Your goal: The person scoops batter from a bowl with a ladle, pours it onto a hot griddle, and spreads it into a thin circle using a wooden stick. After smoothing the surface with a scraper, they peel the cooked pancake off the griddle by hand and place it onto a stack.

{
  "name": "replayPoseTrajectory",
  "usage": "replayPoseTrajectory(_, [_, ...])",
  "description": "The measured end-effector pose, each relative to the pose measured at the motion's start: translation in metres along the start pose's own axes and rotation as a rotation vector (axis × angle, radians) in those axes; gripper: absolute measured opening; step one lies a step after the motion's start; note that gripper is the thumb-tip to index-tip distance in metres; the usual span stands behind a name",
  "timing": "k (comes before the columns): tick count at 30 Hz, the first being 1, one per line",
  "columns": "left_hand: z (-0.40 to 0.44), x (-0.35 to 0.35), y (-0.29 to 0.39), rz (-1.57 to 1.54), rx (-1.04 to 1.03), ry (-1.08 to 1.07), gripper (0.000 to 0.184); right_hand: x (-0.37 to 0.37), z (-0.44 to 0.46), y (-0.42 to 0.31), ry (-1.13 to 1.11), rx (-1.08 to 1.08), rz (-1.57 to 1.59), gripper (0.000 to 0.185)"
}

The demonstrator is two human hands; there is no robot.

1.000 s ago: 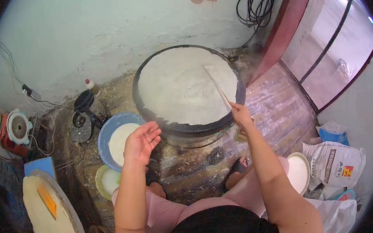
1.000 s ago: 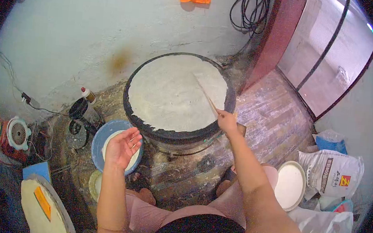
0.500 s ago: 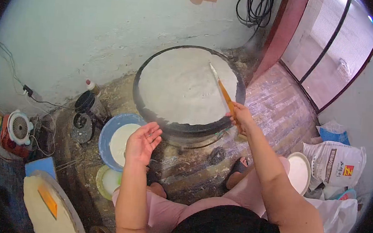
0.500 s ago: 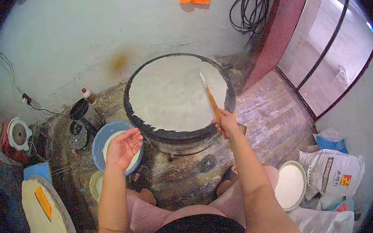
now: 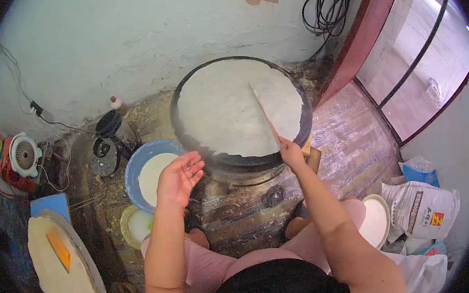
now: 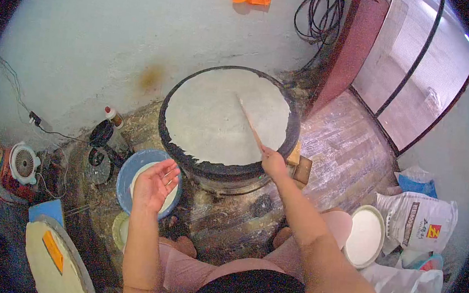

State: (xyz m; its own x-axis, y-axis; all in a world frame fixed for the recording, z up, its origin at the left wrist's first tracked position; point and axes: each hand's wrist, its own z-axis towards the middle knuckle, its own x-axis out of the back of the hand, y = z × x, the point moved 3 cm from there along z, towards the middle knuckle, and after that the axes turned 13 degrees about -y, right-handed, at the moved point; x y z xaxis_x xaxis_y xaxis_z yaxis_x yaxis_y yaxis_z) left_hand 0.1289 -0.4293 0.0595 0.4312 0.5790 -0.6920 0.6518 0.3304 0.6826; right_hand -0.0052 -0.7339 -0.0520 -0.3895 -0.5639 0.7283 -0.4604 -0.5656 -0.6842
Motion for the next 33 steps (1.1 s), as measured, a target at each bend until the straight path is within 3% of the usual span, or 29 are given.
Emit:
replayPoseTrajectory(3, [0.0,0.0,0.0,0.014,0.001,0.002,0.027,-0.006,-0.017,-0.022,-0.078,-0.091,-0.107,0.031])
replayPoseTrajectory(5, [-0.001,-0.001,0.0,0.004,0.008,0.001,0.027,-0.001,-0.02,-0.03,-0.044,-0.023,-0.059,0.03])
replayPoseTrajectory(7, [-0.001,0.0,-0.001,0.006,0.008,-0.009,0.027,0.005,-0.023,-0.024,-0.278,-0.374,0.56,0.029])
replayPoseTrajectory(8, [-0.001,0.001,-0.001,0.005,0.007,-0.015,0.027,0.001,-0.014,-0.007,-0.064,-0.212,0.44,0.027])
replayPoseTrajectory(9, [-0.001,0.001,-0.001,0.004,0.007,-0.015,0.027,-0.007,-0.012,0.014,-0.064,-0.211,0.439,0.027])
replayPoseTrajectory(11, [-0.002,0.001,-0.002,-0.007,0.011,-0.009,0.027,0.002,-0.018,0.002,0.11,0.061,0.002,0.027])
replayPoseTrajectory(13, [-0.002,0.002,-0.002,0.022,0.013,-0.009,0.029,0.008,-0.025,-0.01,-0.007,0.033,-0.007,0.027])
replayPoseTrajectory(15, [-0.002,0.003,-0.003,0.051,0.023,-0.016,0.031,0.013,-0.028,-0.017,-0.291,-0.092,0.287,0.026])
replayPoseTrajectory(16, [-0.001,0.004,-0.004,0.054,0.021,-0.022,0.031,0.015,-0.026,-0.015,-0.081,0.048,0.249,0.026])
replayPoseTrajectory(17, [-0.001,0.004,-0.004,0.055,0.017,-0.025,0.03,0.014,-0.03,-0.008,-0.079,0.048,0.249,0.026])
replayPoseTrajectory(19, [-0.002,0.003,-0.005,0.042,0.018,-0.024,0.03,0.017,-0.043,-0.002,0.055,-0.086,-0.046,0.028])
replayPoseTrajectory(20, [-0.002,0.002,-0.005,0.028,0.019,-0.023,0.03,0.005,-0.049,-0.004,0.135,0.229,-0.09,0.029])
replayPoseTrajectory(21, [-0.002,0.001,-0.004,0.027,0.019,-0.024,0.03,0.0,-0.051,0.007,0.135,0.229,-0.09,0.029])
replayPoseTrajectory(23, [-0.004,-0.002,-0.004,0.055,0.022,-0.02,0.03,-0.005,-0.065,-0.006,-0.342,0.034,0.187,0.029])
replayPoseTrajectory(24, [-0.003,-0.001,-0.005,0.057,0.027,-0.022,0.03,0.003,-0.071,-0.017,-0.407,-0.029,0.37,0.031])
replayPoseTrajectory(25, [-0.002,0.0,-0.006,0.051,0.028,-0.024,0.029,0.004,-0.069,-0.015,-0.405,-0.031,0.373,0.031])
replayPoseTrajectory(28, [-0.002,0.0,-0.008,0.042,0.029,-0.031,0.029,0.008,-0.063,0.007,-0.228,-0.176,0.867,0.034])
replayPoseTrajectory(33, [-0.001,0.001,-0.007,0.006,0.031,-0.03,0.027,0.011,-0.054,0.019,-0.179,-0.253,0.924,0.035])
